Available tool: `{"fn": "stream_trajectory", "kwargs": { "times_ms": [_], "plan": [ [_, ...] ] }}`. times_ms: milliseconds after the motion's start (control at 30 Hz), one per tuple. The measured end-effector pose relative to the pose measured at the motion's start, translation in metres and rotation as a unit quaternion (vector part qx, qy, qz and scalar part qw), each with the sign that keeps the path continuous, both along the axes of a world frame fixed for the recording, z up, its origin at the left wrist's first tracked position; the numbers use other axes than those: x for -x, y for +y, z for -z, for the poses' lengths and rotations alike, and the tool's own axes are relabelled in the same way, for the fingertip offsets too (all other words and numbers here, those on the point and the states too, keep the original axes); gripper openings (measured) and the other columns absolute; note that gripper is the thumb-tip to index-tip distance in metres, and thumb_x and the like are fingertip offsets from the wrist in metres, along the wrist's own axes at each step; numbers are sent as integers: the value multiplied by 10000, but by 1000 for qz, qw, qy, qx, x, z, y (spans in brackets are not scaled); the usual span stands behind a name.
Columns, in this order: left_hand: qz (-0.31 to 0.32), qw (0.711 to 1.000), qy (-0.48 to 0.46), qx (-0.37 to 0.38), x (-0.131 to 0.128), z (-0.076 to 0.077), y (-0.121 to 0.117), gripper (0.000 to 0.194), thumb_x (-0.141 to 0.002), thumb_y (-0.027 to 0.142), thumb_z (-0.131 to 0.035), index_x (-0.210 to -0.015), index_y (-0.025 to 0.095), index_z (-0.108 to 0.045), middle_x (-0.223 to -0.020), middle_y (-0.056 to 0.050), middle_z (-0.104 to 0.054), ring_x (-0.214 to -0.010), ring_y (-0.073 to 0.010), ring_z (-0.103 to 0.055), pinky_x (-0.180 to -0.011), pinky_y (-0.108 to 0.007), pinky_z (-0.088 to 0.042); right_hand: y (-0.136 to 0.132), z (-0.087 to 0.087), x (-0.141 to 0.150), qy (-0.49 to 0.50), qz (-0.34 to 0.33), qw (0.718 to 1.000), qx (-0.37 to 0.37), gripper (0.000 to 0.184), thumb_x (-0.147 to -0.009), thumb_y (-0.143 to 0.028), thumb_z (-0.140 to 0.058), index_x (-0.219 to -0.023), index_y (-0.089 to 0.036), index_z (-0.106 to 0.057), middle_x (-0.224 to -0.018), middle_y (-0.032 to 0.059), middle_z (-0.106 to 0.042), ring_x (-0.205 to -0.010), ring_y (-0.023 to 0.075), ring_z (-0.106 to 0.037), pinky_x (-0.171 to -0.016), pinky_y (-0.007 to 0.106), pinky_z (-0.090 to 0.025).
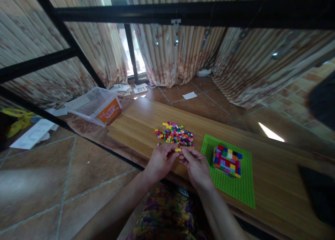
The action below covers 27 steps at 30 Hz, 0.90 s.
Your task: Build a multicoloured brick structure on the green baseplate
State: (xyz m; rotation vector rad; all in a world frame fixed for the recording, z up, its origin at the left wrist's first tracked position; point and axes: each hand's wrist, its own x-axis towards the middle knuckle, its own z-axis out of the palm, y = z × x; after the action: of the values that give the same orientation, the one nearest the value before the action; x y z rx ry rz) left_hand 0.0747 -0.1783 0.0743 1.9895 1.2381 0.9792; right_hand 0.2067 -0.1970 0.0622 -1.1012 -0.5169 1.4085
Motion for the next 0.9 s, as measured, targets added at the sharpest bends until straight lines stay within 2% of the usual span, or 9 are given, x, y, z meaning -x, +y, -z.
{"fn": "stream_trajectory", "kwargs": {
  "times_ms": [133,267,367,533,600,700,767,833,900],
  "plan": [
    [10,999,-37,27,0,-3,1,43,-860,208,-597,-868,187,-633,-831,-12,-675,-775,-133,-621,-715,-241,-466,0,-5,-2,64,-14,998,19,242,-610,-363,-806,-744,-185,-712,-688,-8,-644,-582,81,-530,-529,207,-442],
    [28,999,-37,23,1,-5,1,61,-862,235,-602,-874,196,-647,-820,-9,-679,-774,-135,-623,-721,-247,-462,-1,-9,-1,57,-55,996,29,271,-662,-434,-767,-729,-184,-684,-602,-36,-558,-508,61,-438,-440,187,-340],
    [30,999,-29,28,1,-6,0,89,-869,252,-593,-829,193,-647,-774,-7,-673,-743,-134,-613,-716,-253,-462,-2,-10,2,20,-65,997,31,293,-626,-419,-809,-720,-179,-669,-547,-60,-498,-462,40,-351,-403,175,-244],
    [24,992,-92,87,0,-4,-5,95,-850,267,-618,-830,187,-667,-793,-22,-691,-757,-140,-628,-724,-255,-489,-4,-11,3,62,-55,995,54,315,-560,-380,-854,-654,-161,-648,-514,-65,-464,-461,30,-326,-401,164,-209],
    [26,971,-179,154,0,-1,-7,126,-839,300,-635,-852,176,-659,-768,-22,-688,-722,-139,-639,-708,-260,-511,-5,-12,3,87,-60,993,59,306,-560,-365,-856,-656,-157,-652,-520,-62,-466,-469,30,-333,-403,161,-207],
    [12,918,-312,246,1,4,-8,218,-789,341,-692,-900,160,-642,-761,-20,-690,-689,-138,-652,-697,-271,-536,-3,-12,2,102,-52,992,55,286,-568,-352,-845,-665,-157,-660,-590,-36,-536,-501,39,-385,-420,165,-252],
    [-10,893,-354,278,4,8,-6,269,-760,354,-717,-927,156,-644,-784,-24,-695,-697,-135,-655,-710,-274,-541,1,-10,0,78,-35,995,50,280,-573,-360,-832,-682,-164,-663,-643,-18,-587,-525,52,-430,-449,178,-307],
    [-31,887,-361,285,10,15,-2,283,-768,359,-703,-954,153,-646,-801,-27,-695,-711,-133,-655,-725,-278,-540,9,-5,-5,15,-21,999,43,283,-579,-376,-811,-723,-179,-668,-653,-14,-613,-538,75,-472,-482,203,-356],
    [-54,906,-328,262,20,21,4,252,-793,340,-663,-959,151,-648,-787,-25,-685,-708,-132,-647,-719,-276,-535,19,3,-11,-94,-23,995,33,271,-610,-387,-766,-774,-191,-673,-625,-17,-614,-532,105,-501,-505,237,-391]
  ]
}}
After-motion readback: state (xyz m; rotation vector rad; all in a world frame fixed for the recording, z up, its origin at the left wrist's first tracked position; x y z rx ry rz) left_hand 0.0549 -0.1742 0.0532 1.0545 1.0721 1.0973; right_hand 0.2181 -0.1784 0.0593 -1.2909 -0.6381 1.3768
